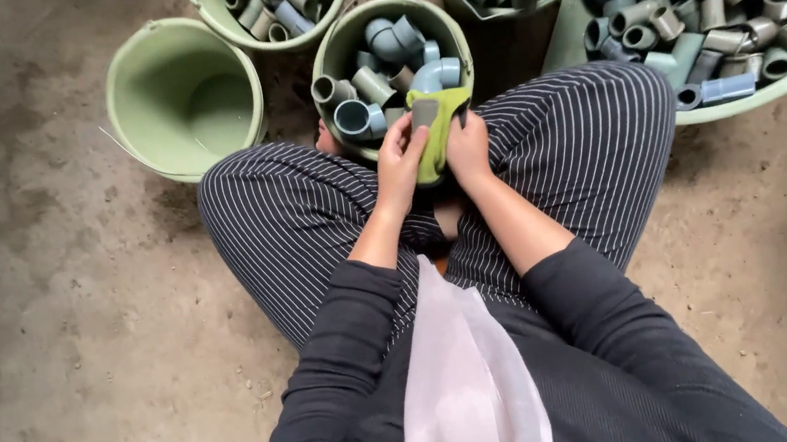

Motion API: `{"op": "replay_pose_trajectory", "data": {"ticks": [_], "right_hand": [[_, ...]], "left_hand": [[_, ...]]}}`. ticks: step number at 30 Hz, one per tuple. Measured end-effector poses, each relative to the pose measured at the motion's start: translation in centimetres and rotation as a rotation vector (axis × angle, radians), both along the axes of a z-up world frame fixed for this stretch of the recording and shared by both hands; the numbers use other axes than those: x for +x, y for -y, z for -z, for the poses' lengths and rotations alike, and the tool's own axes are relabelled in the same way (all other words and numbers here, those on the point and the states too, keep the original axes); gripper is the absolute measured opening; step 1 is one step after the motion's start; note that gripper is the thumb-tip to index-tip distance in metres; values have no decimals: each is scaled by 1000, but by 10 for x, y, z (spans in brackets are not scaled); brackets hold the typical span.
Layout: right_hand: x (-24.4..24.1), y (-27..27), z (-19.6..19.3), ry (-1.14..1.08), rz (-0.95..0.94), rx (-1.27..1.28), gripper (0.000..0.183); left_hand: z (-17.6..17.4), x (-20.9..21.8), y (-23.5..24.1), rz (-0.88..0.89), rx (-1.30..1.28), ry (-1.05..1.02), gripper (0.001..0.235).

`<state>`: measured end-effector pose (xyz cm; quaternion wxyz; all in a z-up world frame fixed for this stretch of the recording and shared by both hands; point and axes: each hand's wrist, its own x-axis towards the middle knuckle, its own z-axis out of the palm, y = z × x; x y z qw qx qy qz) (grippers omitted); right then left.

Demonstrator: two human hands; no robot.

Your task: The person sits on the floor and wipes gray plastic pipe fittings with a cloth. They pick each fitting from a large basin, wipe it thoroughly, and place it into a bucket. The process is repeated continuously for multiple fittings.

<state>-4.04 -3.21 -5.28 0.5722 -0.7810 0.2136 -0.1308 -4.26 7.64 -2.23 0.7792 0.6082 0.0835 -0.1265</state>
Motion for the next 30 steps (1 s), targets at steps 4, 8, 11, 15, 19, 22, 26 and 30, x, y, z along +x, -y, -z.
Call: {"op": "replay_pose_trajectory", "data": {"ticks": [4,8,11,15,19,22,26,30], "right_hand": [[-1,-5,-26,56,1,110,17],[6,-8,-47,107,-259,117,33],[7,0,-16,81,-173,213,22],[6,4,-2,60,-32,309,25],[6,-9,-62,112,-82,240,19],[7,-8,-53,239,-275,-73,38],[8,-5,-37,280,-178,-72,13],[2,-1,-5,-5,-42,462,22]], "left_hand": [[-6,1,-1,31,79,49,42],[9,3,-6,92,-38,74,39],[6,1,-3,73,-164,12,37],[4,2,1,3,-236,-82,31],[-1,8,1,-49,-245,-35,29],[-9,8,1,-82,-138,38,25],[-9,7,-1,-147,62,176,29],[-14,5,6,16,397,605,45]]}}
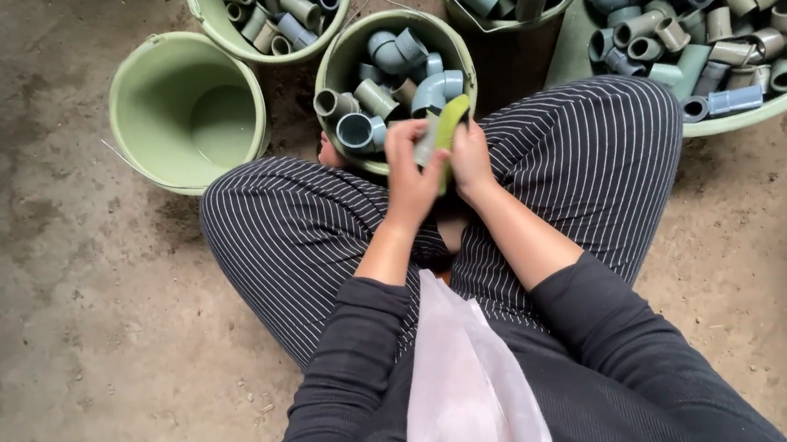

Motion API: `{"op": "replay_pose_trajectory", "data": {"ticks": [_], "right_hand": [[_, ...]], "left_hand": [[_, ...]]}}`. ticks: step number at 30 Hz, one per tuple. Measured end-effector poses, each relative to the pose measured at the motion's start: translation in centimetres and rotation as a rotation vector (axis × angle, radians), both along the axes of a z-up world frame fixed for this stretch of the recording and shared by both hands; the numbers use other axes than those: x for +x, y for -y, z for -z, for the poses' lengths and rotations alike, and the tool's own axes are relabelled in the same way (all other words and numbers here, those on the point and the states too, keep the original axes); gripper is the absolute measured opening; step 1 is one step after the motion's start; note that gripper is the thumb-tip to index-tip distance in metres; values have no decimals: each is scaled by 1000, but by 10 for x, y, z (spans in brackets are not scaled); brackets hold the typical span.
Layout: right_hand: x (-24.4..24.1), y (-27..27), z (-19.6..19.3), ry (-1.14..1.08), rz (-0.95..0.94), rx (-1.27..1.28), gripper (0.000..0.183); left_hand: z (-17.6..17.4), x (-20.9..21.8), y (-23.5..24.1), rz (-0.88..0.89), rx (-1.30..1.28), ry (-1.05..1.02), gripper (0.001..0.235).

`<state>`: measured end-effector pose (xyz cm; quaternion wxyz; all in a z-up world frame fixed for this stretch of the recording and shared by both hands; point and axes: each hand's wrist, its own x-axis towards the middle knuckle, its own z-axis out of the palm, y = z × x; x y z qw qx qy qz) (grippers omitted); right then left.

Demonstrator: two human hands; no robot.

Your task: The person sits on the floor and wipes gray plastic pipe fittings with a cloth. They pick each fitting from a large basin, wipe it thoroughly, and place it into a bucket. The process is repeated continuously for multiple fittings.

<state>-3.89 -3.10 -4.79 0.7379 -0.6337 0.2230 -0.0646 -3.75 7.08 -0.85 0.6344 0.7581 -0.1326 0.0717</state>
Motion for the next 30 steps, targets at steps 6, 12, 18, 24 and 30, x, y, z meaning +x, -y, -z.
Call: {"op": "replay_pose_trajectory", "data": {"ticks": [6,12,18,24,30], "right_hand": [[-2,9,-4,42,-57,-23,17],[1,6,-6,94,-131,-34,13],[6,3,3,515,-304,-471,8],[13,9,-9,-26,83,116,18],[8,-1,-55,7,61,26,15]], "left_hand": [[-4,-3,-4,-36,241,55,56],[2,-6,-10,-152,133,-382,31],[8,14,-18,-204,-624,-1018,55],[7,-3,-10,-36,255,-54,59],[-1,6,-11,-87,146,-95,35]]}}
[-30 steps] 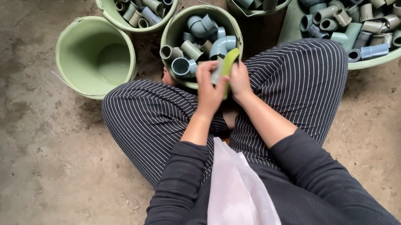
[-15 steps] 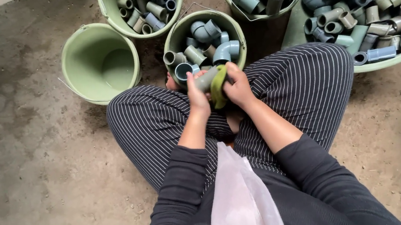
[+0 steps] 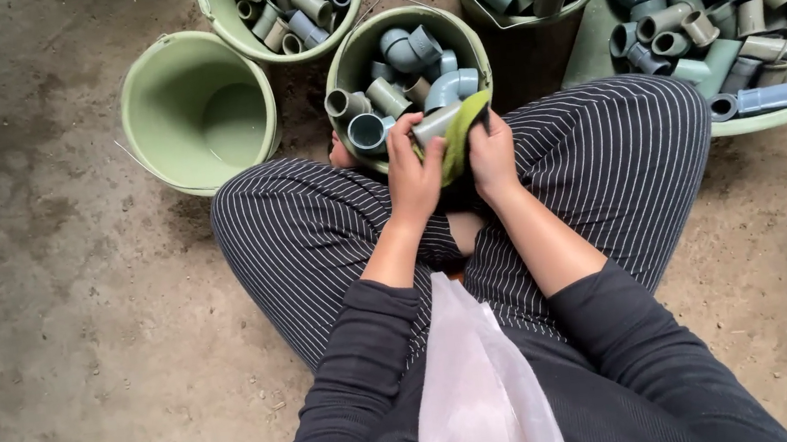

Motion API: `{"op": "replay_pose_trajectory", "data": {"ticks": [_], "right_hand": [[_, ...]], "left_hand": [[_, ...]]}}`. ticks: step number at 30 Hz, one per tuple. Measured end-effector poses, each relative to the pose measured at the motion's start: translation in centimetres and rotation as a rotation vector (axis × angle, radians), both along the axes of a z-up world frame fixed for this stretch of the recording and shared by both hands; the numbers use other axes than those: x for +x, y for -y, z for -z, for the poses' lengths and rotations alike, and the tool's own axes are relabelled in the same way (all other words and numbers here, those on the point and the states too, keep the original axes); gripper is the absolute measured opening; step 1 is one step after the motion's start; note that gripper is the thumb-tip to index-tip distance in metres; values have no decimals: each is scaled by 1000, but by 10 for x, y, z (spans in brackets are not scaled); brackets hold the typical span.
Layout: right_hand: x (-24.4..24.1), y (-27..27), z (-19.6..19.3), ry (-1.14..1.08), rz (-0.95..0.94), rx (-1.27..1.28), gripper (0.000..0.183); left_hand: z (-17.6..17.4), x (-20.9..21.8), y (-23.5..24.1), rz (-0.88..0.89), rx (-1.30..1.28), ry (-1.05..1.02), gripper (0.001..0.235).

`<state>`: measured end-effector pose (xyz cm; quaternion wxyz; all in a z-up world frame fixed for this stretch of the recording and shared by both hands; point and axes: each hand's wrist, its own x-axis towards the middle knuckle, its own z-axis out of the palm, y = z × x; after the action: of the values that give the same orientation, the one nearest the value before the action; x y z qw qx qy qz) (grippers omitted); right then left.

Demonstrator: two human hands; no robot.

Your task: The person sits on the floor and wipes gray plastic pipe fittings with a cloth. They pick each fitting from a large basin, wipe it thoroughly, and place it into a bucket. The process is repeated continuously for multiple fittings.

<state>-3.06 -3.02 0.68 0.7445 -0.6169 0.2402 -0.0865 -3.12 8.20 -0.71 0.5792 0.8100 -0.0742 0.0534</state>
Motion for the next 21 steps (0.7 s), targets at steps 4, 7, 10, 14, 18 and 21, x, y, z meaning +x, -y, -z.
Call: {"op": "replay_pose_trajectory", "data": {"ticks": [4,7,10,14,18,21], "right_hand": [[-3,1,28,427,-190,-314,11],[-7,-2,39,476,-302,-349,12],[-9,-7,29,439,-301,-289,14],[-12,-8,37,108,-101,203,11],[-12,-8,7,212,-210,237,46],[-8,-4,-8,266,-392,118,51]], "left_hand": [[6,1,-2,-130,-260,-278,28],[15,6,-4,-256,-414,-319,50],[0,6,1,-313,-523,-431,53],[-13,4,4,-287,-540,-525,55],[-19,4,7,-168,-522,-537,53],[-6,5,7,-94,-429,-425,47]]}}
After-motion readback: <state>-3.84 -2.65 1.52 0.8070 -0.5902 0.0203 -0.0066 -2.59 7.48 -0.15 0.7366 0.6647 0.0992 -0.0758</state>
